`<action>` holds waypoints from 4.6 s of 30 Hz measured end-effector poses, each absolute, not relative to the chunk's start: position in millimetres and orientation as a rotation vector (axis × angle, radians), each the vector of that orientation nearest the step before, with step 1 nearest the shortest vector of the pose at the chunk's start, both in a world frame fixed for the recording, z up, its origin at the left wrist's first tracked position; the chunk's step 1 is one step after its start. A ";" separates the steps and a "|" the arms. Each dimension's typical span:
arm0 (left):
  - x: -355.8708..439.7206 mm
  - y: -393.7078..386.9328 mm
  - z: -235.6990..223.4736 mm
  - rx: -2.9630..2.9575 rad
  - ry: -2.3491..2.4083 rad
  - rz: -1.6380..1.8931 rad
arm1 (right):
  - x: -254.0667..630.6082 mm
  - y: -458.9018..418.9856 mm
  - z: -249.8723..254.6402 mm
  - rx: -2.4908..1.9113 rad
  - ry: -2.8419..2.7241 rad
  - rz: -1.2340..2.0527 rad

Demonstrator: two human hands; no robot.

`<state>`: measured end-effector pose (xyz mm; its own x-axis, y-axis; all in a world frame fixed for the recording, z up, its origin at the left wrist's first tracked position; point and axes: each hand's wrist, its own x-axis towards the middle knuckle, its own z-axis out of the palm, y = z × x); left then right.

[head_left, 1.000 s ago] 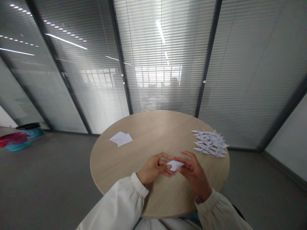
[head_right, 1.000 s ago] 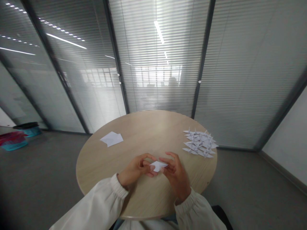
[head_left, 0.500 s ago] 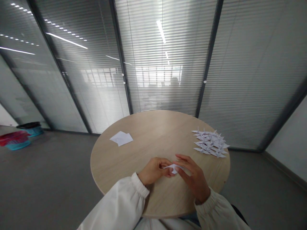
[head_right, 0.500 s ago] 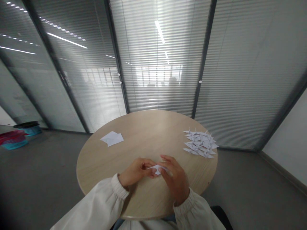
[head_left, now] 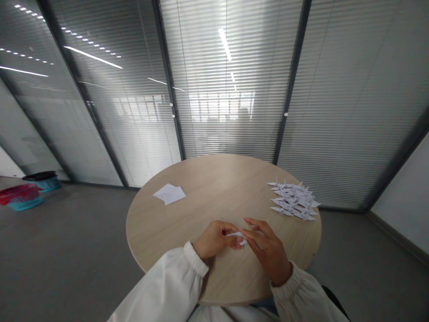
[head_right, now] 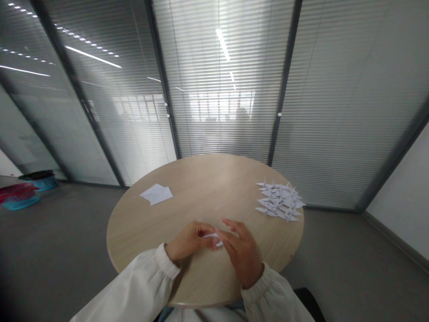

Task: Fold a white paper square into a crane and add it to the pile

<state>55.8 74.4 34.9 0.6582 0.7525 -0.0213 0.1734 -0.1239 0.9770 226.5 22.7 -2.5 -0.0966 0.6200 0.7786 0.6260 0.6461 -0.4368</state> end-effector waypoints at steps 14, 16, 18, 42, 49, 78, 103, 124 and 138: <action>56.5 72.5 38.4 1.552 0.858 0.634 | 225.5 20.4 -5.0 -1.000 -1.881 -0.224; 56.6 72.2 39.7 1.553 0.876 0.639 | 225.5 20.1 -4.5 -0.994 -1.891 -0.227; 56.3 72.0 40.5 1.561 0.874 0.632 | 225.7 20.3 -4.7 -0.993 -1.896 -0.211; 55.5 73.4 34.0 1.575 0.753 0.463 | 224.0 15.6 1.3 -0.971 -1.818 -0.255; 52.1 75.2 35.9 1.473 0.656 0.466 | 223.7 14.7 3.6 -0.932 -1.816 -0.227; 55.7 72.6 40.6 1.426 0.670 0.618 | 228.8 22.3 1.7 -1.229 -1.553 0.464; 54.1 75.3 35.5 1.483 0.794 0.636 | 230.8 25.8 -1.0 -1.169 -1.653 0.479; 52.1 75.4 34.0 1.479 0.711 0.593 | 231.5 24.1 0.8 -1.162 -1.609 0.556; 52.6 76.0 31.0 1.479 0.754 0.597 | 232.8 25.2 1.8 -1.187 -1.597 0.628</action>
